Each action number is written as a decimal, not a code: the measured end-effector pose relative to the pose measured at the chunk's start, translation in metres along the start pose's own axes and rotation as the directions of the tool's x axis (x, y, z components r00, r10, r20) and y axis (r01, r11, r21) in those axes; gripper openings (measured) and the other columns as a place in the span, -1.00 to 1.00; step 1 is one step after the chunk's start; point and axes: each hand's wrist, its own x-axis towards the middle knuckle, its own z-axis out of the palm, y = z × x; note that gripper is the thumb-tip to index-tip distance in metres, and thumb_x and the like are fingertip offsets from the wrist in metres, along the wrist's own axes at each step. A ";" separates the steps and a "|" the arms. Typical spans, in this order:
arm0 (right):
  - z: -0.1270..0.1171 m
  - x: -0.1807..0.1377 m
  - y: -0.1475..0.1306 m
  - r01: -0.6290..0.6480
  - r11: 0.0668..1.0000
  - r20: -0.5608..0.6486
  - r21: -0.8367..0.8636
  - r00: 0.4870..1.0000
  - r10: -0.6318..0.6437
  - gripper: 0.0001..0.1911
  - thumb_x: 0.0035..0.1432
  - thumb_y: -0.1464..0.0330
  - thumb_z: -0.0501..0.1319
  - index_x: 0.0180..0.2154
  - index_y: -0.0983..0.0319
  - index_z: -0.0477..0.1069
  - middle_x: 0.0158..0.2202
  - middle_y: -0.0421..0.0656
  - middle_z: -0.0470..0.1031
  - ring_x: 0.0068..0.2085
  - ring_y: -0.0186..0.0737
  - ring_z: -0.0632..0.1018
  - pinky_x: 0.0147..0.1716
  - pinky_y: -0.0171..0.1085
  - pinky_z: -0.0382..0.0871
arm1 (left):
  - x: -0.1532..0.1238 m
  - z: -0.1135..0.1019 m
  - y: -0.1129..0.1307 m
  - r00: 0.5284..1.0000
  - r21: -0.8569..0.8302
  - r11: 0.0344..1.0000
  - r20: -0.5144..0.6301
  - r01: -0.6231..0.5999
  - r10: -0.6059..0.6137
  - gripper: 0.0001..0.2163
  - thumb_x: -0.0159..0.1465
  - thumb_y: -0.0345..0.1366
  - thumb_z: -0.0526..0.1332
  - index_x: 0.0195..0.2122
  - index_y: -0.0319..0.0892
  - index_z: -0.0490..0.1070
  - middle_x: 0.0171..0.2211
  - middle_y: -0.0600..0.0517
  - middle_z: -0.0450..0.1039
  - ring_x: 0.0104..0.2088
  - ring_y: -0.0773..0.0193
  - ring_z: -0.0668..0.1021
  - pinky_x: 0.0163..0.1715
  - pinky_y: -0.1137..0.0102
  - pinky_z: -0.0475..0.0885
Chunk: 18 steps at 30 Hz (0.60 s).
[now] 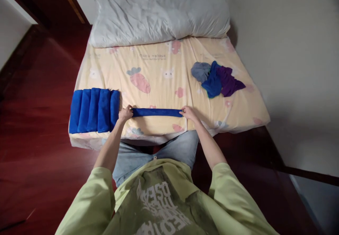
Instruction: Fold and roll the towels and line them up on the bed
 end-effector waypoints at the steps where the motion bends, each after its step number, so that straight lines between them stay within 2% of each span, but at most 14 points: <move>1: 0.000 -0.005 -0.002 0.003 0.999 -0.022 -0.035 1.000 -0.004 -0.73 0.22 0.28 0.42 -0.06 0.20 0.54 -0.30 -0.14 0.62 -0.27 -0.17 0.60 -0.21 -0.26 0.46 | -0.003 0.003 0.002 1.000 0.015 1.000 -0.028 -0.011 0.011 -0.62 0.35 -0.27 0.17 0.19 -0.10 0.43 -0.04 -0.26 0.57 0.08 -0.16 0.59 0.03 0.11 0.46; 4: 0.000 -0.023 -0.009 0.113 0.984 -0.148 -0.135 0.980 -0.133 -0.76 0.23 0.31 0.39 -0.06 0.18 0.53 -0.17 -0.07 0.62 -0.14 -0.07 0.57 -0.11 -0.18 0.43 | -0.016 0.014 0.005 0.980 0.056 0.994 -0.167 -0.095 0.104 -0.64 0.36 -0.29 0.14 0.17 -0.17 0.44 -0.02 -0.32 0.53 0.16 -0.24 0.50 0.07 0.02 0.41; 7: 0.001 -0.038 -0.014 0.300 0.921 -0.196 -0.247 0.916 -0.351 -0.88 0.30 0.38 0.29 -0.13 0.19 0.58 -0.03 0.01 0.58 0.05 0.03 0.51 0.08 -0.07 0.36 | -0.025 0.026 0.001 0.914 0.112 0.959 -0.291 -0.262 0.284 -0.68 0.38 -0.34 0.09 0.11 -0.19 0.47 0.09 -0.32 0.48 0.20 -0.22 0.43 0.13 0.00 0.35; 9: 0.003 -0.046 -0.014 0.394 0.872 -0.148 -0.290 0.882 -0.447 -0.78 0.34 0.44 0.19 -0.11 0.19 0.60 -0.01 0.03 0.59 0.11 0.06 0.48 0.17 -0.01 0.27 | -0.029 0.032 -0.004 0.869 0.136 0.907 -0.259 -0.399 0.421 -0.68 0.37 -0.39 0.06 0.07 -0.19 0.50 0.09 -0.29 0.48 0.18 -0.16 0.44 0.16 0.04 0.33; 11: 0.006 -0.051 -0.012 0.432 0.850 -0.112 -0.300 0.869 -0.481 -0.68 0.34 0.48 0.14 0.00 0.20 0.60 0.03 0.02 0.59 0.14 0.06 0.47 0.21 0.01 0.23 | -0.031 0.035 -0.009 0.839 0.139 0.862 -0.197 -0.488 0.507 -0.66 0.34 -0.43 0.06 0.06 -0.21 0.51 0.06 -0.29 0.49 0.15 -0.12 0.45 0.16 0.09 0.34; 14: 0.009 -0.054 -0.005 0.447 0.843 -0.093 -0.300 0.865 -0.492 -0.59 0.29 0.45 0.18 0.14 0.22 0.55 0.13 0.03 0.57 0.18 0.08 0.46 0.23 0.02 0.21 | -0.031 0.035 -0.014 0.826 0.166 0.839 -0.160 -0.518 0.541 -0.66 0.29 -0.41 0.11 0.06 -0.27 0.51 0.01 -0.30 0.48 0.11 -0.12 0.47 0.14 0.10 0.35; 18: 0.011 -0.053 0.000 0.458 0.823 -0.066 -0.336 0.860 -0.505 -0.57 0.30 0.41 0.20 0.17 0.22 0.53 0.18 0.05 0.55 0.19 0.11 0.46 0.19 0.03 0.23 | -0.028 0.030 -0.013 0.816 0.217 0.815 -0.111 -0.538 0.568 -0.63 0.24 -0.39 0.18 0.07 -0.31 0.52 -0.01 -0.33 0.48 0.09 -0.14 0.48 0.13 0.10 0.37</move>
